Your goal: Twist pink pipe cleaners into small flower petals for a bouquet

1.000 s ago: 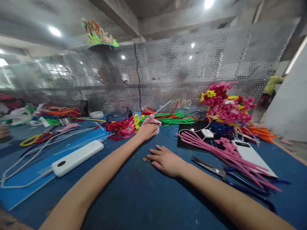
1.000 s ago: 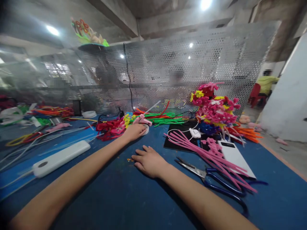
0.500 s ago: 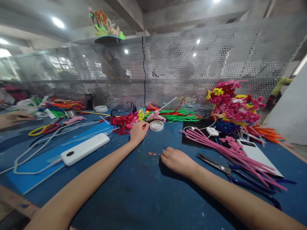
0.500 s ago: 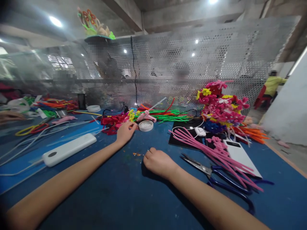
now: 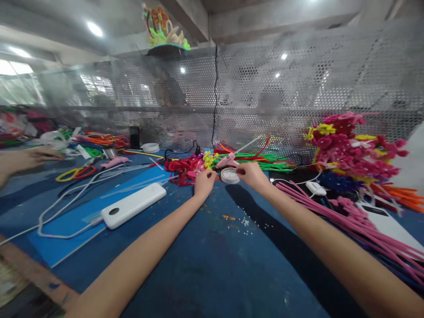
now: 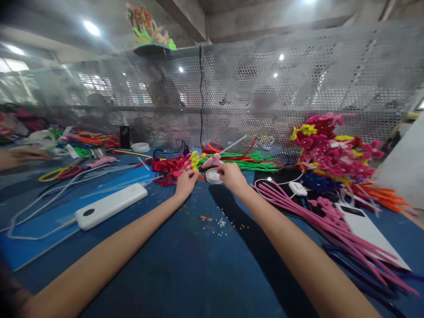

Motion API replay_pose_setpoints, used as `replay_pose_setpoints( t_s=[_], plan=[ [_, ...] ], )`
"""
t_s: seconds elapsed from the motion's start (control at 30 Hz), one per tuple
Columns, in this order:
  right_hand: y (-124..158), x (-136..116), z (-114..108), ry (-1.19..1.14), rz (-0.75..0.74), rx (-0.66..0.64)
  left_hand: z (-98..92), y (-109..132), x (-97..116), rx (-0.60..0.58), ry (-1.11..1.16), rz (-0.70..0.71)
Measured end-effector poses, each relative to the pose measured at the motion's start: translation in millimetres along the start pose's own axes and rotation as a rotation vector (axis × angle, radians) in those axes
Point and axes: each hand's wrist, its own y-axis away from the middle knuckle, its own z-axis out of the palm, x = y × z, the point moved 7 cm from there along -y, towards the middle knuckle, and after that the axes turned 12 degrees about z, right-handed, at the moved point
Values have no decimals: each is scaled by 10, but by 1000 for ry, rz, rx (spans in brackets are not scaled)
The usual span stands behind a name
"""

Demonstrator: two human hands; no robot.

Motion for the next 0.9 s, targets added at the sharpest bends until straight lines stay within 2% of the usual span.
replay_pose_setpoints(
  t_s=[0.1,0.2,0.33,0.5,0.7,0.9],
  plan=[
    [-353,74,-22,-37,87,35,-10,7,-6,0,32,-9],
    [-476,103,72,-53,180,54,-24,5,-13,16,55,-14],
    [-420,104,275,-53,337,109,-13,-15,-31,34,86,-22],
    [-379,5,461,-53,438,116,32,-31,-77,32,109,-47],
    [-368,-90,528,-60,500,124,70,-23,-83,18,123,-48],
    [-370,-49,605,-81,502,103,79,-24,-60,-5,118,-48]
  ],
)
